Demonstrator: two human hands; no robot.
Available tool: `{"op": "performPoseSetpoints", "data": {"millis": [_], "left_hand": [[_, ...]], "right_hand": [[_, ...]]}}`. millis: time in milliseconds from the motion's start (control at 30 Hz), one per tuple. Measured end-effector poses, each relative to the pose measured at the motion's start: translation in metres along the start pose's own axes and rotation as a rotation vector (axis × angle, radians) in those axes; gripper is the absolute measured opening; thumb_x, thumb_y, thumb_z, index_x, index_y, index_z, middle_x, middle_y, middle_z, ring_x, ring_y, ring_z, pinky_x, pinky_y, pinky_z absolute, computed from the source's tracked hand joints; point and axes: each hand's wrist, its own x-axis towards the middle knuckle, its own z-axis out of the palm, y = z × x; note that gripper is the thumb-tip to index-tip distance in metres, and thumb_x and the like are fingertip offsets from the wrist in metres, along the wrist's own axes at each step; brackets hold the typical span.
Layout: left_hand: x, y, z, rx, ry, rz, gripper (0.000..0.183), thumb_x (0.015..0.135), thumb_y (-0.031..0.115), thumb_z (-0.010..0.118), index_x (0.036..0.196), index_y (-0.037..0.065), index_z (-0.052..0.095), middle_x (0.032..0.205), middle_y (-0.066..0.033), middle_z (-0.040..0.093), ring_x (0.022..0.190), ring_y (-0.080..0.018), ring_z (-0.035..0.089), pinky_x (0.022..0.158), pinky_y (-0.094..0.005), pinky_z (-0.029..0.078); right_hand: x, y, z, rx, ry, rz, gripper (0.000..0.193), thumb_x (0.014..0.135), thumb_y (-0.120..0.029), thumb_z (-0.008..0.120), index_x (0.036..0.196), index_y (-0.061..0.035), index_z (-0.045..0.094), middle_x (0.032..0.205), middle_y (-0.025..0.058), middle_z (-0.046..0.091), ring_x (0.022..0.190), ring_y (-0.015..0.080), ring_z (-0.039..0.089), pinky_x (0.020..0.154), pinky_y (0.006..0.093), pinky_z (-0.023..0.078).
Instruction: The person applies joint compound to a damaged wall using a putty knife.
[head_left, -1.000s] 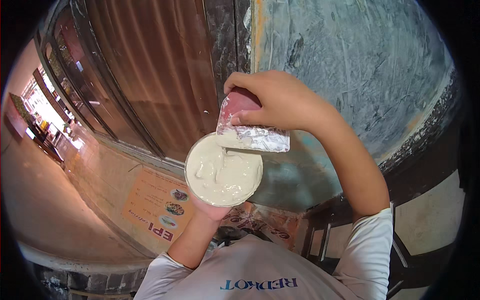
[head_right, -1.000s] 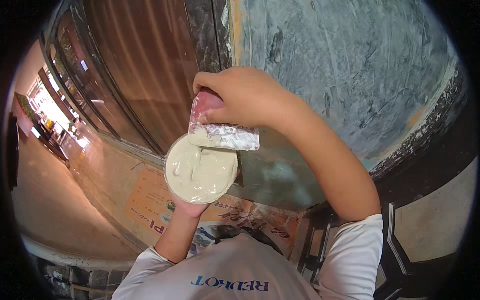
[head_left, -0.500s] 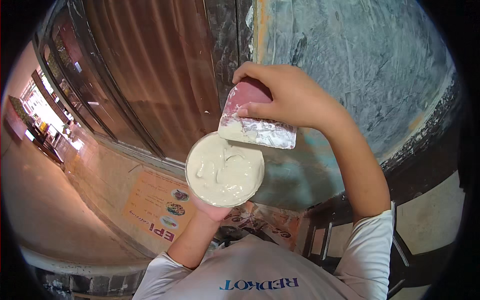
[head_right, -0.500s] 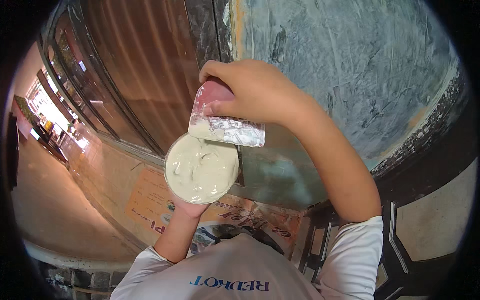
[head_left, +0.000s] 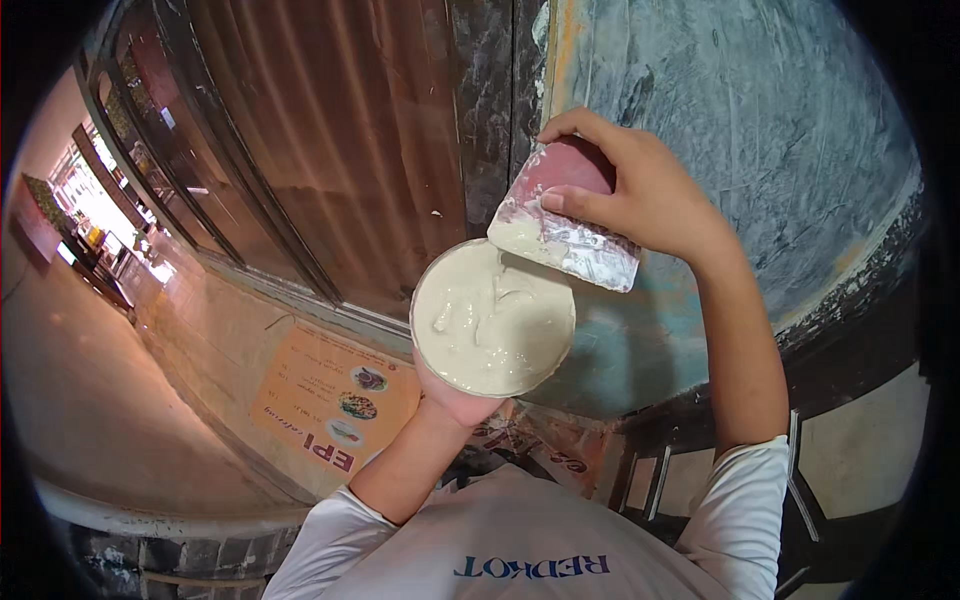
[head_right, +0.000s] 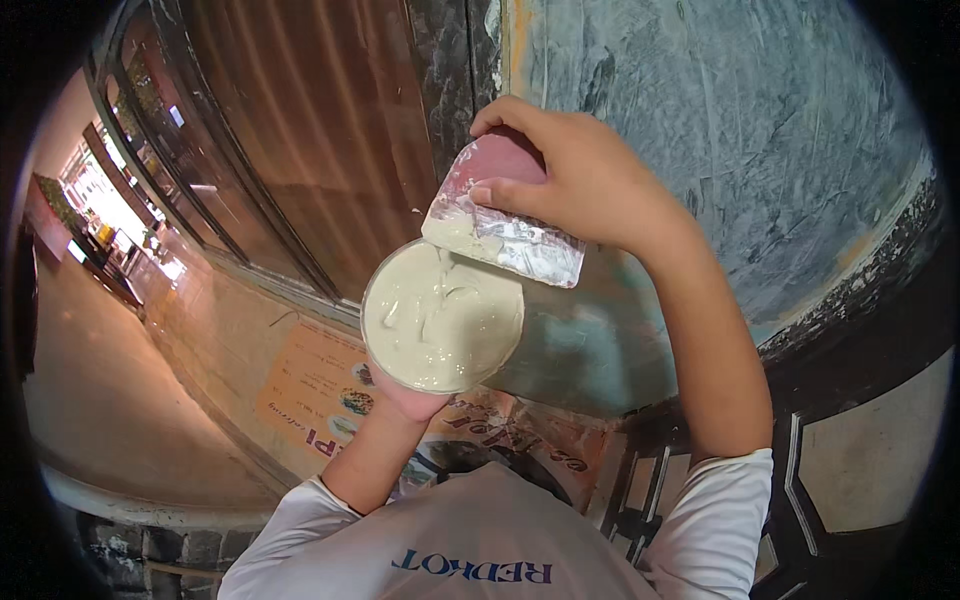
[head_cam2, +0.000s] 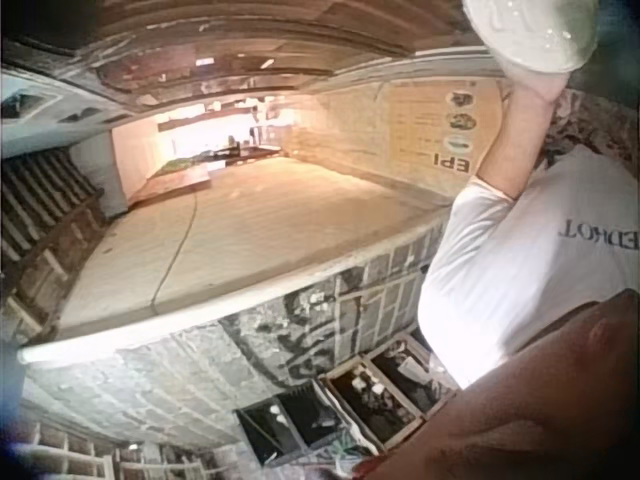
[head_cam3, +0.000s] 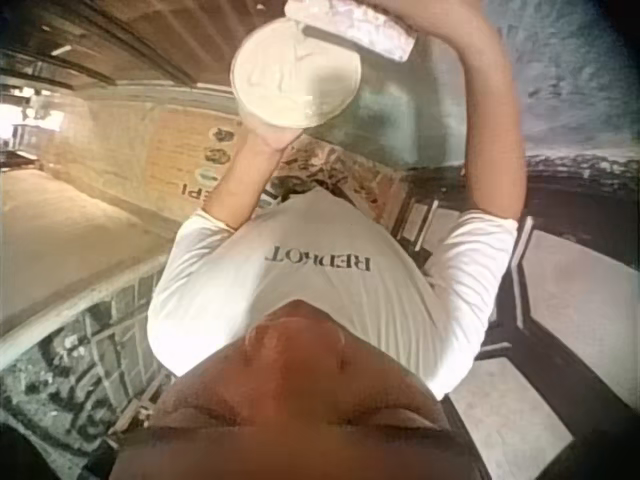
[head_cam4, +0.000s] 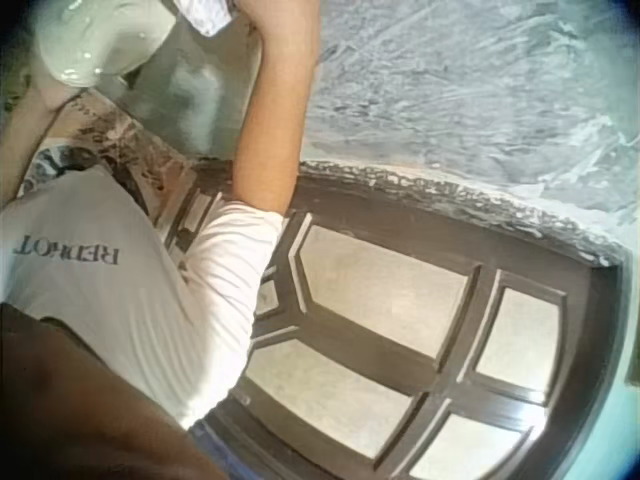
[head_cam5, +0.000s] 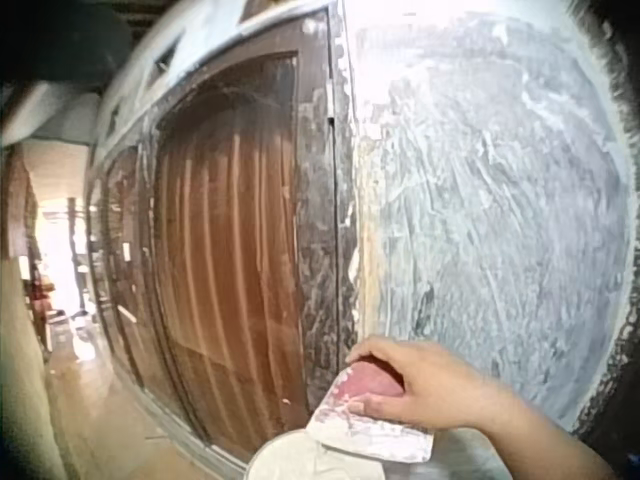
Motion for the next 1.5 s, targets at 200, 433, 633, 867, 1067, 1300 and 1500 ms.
{"op": "performPoseSetpoints", "data": {"millis": [200, 433, 633, 867, 1067, 1300, 1500], "left_hand": [[0.012, -0.009, 0.003, 0.168, 0.078, 0.052, 0.060, 0.097, 0.047, 0.032, 0.146, 0.011, 0.035, 0.150, -0.0132, 0.036, 0.136, -0.0348, 0.038, 0.111, -0.0558, 0.029], [0.020, -0.018, 0.003, -0.107, -0.078, -0.115, 0.061, 0.097, 0.050, 0.032, 0.146, 0.014, 0.036, 0.149, -0.0129, 0.038, 0.135, -0.0335, 0.039, 0.110, -0.0561, 0.031], [0.021, -0.018, -0.002, -0.086, 0.003, -0.095, 0.061, 0.097, 0.050, 0.033, 0.145, 0.014, 0.037, 0.148, -0.0114, 0.040, 0.133, -0.0331, 0.042, 0.109, -0.0546, 0.033], [0.013, -0.014, -0.010, 0.012, 0.077, -0.078, 0.060, 0.096, 0.050, 0.034, 0.144, 0.013, 0.040, 0.146, -0.0118, 0.042, 0.132, -0.0340, 0.043, 0.109, -0.0539, 0.034], [0.002, -0.013, -0.017, 0.113, 0.163, -0.040, 0.061, 0.097, 0.048, 0.035, 0.144, 0.010, 0.037, 0.147, -0.0141, 0.040, 0.132, -0.0349, 0.042, 0.109, -0.0542, 0.033], [-0.006, -0.008, -0.038, 0.159, 0.187, -0.098, 0.066, 0.096, 0.054, 0.034, 0.146, 0.012, 0.035, 0.150, -0.0143, 0.036, 0.134, -0.0359, 0.039, 0.111, -0.0559, 0.030], [-0.018, -0.006, -0.059, 0.202, 0.239, -0.129, 0.066, 0.095, 0.054, 0.035, 0.147, 0.012, 0.035, 0.152, -0.0136, 0.033, 0.137, -0.0367, 0.035, 0.111, -0.0574, 0.029]], "right_hand": [[0.002, 0.001, -0.005, 0.007, 0.038, -0.016, 0.043, 0.077, -0.029, 0.073, 0.112, -0.0084, 0.058, 0.097, 0.0148, 0.067, 0.089, 0.0316, 0.065, 0.080, 0.0382, 0.050], [-0.001, 0.006, -0.004, 0.079, 0.132, 0.064, 0.044, 0.076, -0.026, 0.075, 0.114, -0.0102, 0.058, 0.094, 0.0134, 0.067, 0.085, 0.0272, 0.066, 0.078, 0.0361, 0.051], [-0.004, 0.001, -0.008, 0.066, 0.042, 0.092, 0.046, 0.076, -0.022, 0.074, 0.115, -0.0076, 0.056, 0.098, 0.0093, 0.064, 0.088, 0.0192, 0.061, 0.082, 0.0326, 0.049], [-0.021, 0.008, -0.010, 0.008, 0.097, 0.093, 0.052, 0.075, -0.030, 0.077, 0.116, -0.0084, 0.056, 0.093, 0.0168, 0.066, 0.085, 0.0335, 0.065, 0.076, 0.0388, 0.050], [-0.056, 0.023, 0.009, 0.118, 0.137, 0.204, 0.042, 0.073, -0.020, 0.077, 0.106, -0.0045, 0.056, 0.084, 0.0041, 0.057, 0.073, 0.0130, 0.054, 0.067, 0.0276, 0.046], [-0.104, 0.027, 0.031, -0.195, 0.105, 0.120, 0.030, 0.067, -0.013, 0.077, 0.085, -0.0071, 0.053, 0.078, 0.0086, 0.052, 0.074, 0.0301, 0.054, 0.067, 0.0383, 0.040], [-0.137, 0.040, 0.039, -0.311, 0.060, 0.117, 0.032, 0.061, -0.010, 0.076, 0.082, -0.0081, 0.052, 0.076, 0.0070, 0.051, 0.072, 0.0302, 0.053, 0.065, 0.0392, 0.037]]}}
